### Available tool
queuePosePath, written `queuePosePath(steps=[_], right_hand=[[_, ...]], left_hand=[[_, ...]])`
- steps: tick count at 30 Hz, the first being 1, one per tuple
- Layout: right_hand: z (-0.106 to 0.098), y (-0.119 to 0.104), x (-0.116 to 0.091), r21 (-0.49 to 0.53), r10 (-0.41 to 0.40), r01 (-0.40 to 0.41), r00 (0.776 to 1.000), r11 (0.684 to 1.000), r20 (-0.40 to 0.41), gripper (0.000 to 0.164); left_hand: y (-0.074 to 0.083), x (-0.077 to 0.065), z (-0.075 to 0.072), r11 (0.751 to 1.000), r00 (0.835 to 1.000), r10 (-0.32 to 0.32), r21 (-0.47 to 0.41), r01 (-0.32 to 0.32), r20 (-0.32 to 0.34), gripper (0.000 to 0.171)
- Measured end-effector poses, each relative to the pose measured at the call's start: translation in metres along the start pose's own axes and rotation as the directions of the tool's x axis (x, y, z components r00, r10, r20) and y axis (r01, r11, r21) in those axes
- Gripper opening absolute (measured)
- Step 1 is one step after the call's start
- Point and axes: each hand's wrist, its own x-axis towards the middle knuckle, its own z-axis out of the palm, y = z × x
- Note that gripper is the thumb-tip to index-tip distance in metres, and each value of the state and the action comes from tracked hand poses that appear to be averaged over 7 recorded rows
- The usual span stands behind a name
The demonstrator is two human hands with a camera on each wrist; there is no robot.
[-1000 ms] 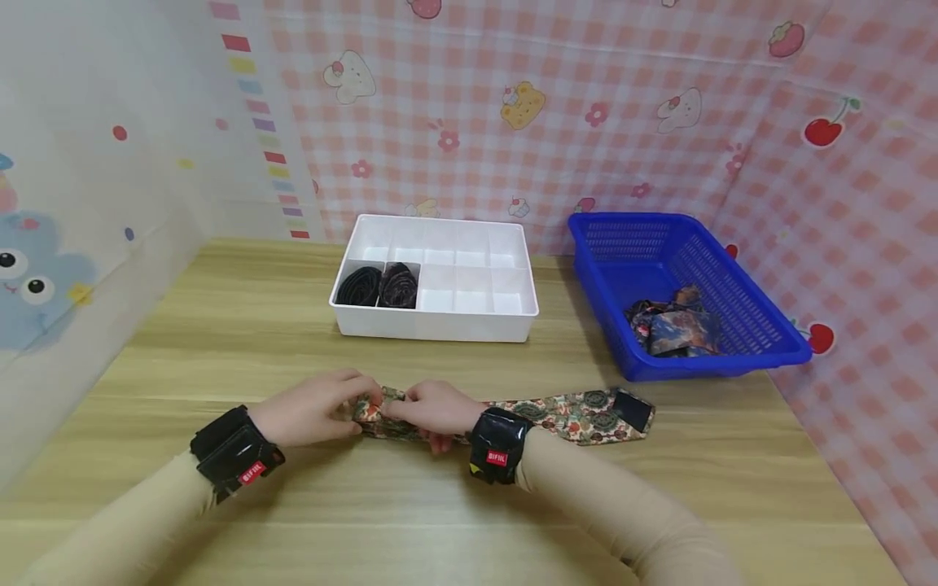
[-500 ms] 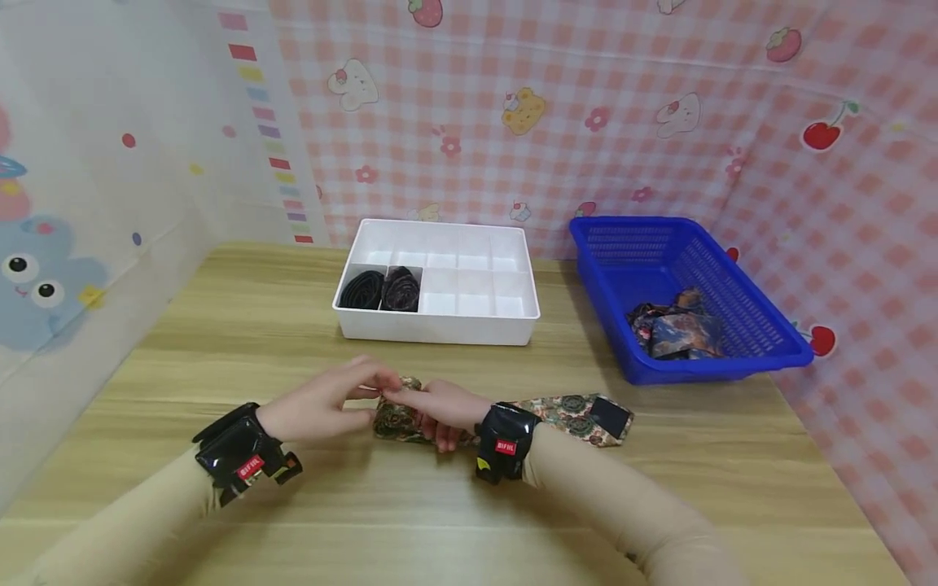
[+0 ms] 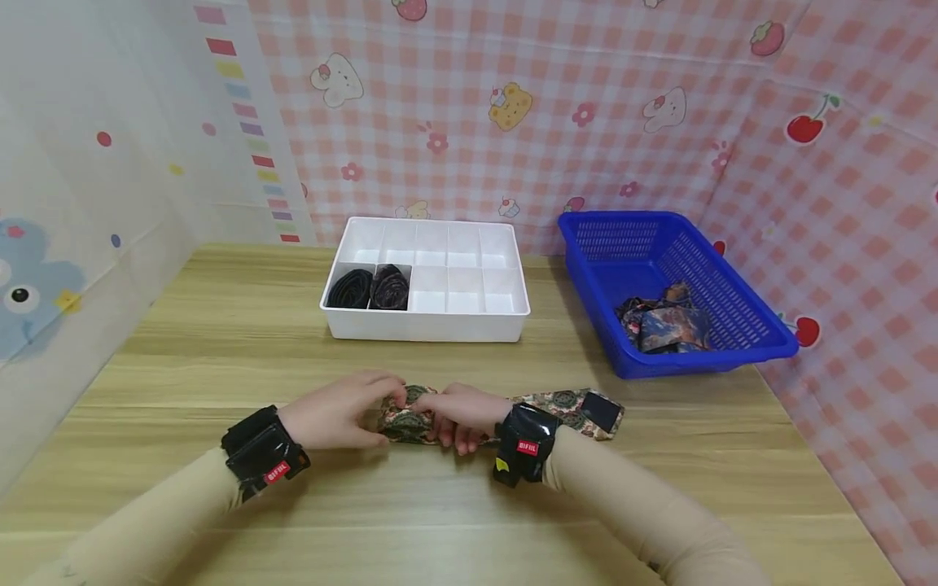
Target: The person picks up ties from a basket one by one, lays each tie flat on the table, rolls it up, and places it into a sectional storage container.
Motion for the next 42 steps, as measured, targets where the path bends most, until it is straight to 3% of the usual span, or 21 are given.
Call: queuePosePath(steps=[5, 14, 20, 23, 27, 30, 36, 42], right_hand=[[0.001, 0.000, 0.000, 0.028, 0.012, -0.012, 1.000, 1.000, -0.004, 0.053], [0.004, 0.002, -0.001, 0.062, -0.051, 0.053, 0.998, 0.997, -0.034, 0.041], [0.010, 0.001, 0.003, 0.128, -0.094, 0.108, 0.990, 0.986, -0.110, 0.037], [0.015, 0.000, 0.007, 0.111, -0.130, 0.152, 0.975, 0.982, -0.182, 0.034], [0.021, -0.004, 0.013, 0.043, -0.185, 0.201, 0.952, 0.979, -0.244, 0.026], [0.021, -0.007, 0.013, 0.044, -0.164, 0.180, 0.956, 0.983, -0.243, 0.024], [0.012, -0.007, 0.007, 0.081, -0.102, 0.121, 0.975, 0.989, -0.198, 0.052], [0.004, -0.002, 0.003, 0.036, -0.064, 0.072, 0.980, 0.997, -0.189, 0.062]], left_hand=[[-0.003, 0.004, 0.003, 0.999, 1.000, -0.017, 0.027, 0.017, 0.018, 0.047], [-0.003, 0.001, 0.001, 0.997, 0.999, -0.037, 0.074, 0.036, 0.011, 0.042], [-0.004, -0.003, 0.001, 0.991, 0.998, -0.067, 0.113, 0.067, -0.004, 0.040], [-0.004, -0.005, -0.002, 0.991, 0.997, -0.074, 0.114, 0.074, -0.008, 0.040], [-0.001, -0.007, -0.008, 0.996, 0.998, -0.056, 0.071, 0.058, -0.027, 0.041], [0.002, -0.007, -0.015, 0.999, 0.998, -0.035, 0.015, 0.036, -0.054, 0.042], [0.009, -0.003, -0.024, 0.993, 0.997, -0.013, -0.119, 0.004, -0.080, 0.056], [0.011, 0.006, -0.019, 0.980, 0.996, 0.020, -0.197, -0.037, -0.090, 0.055]])
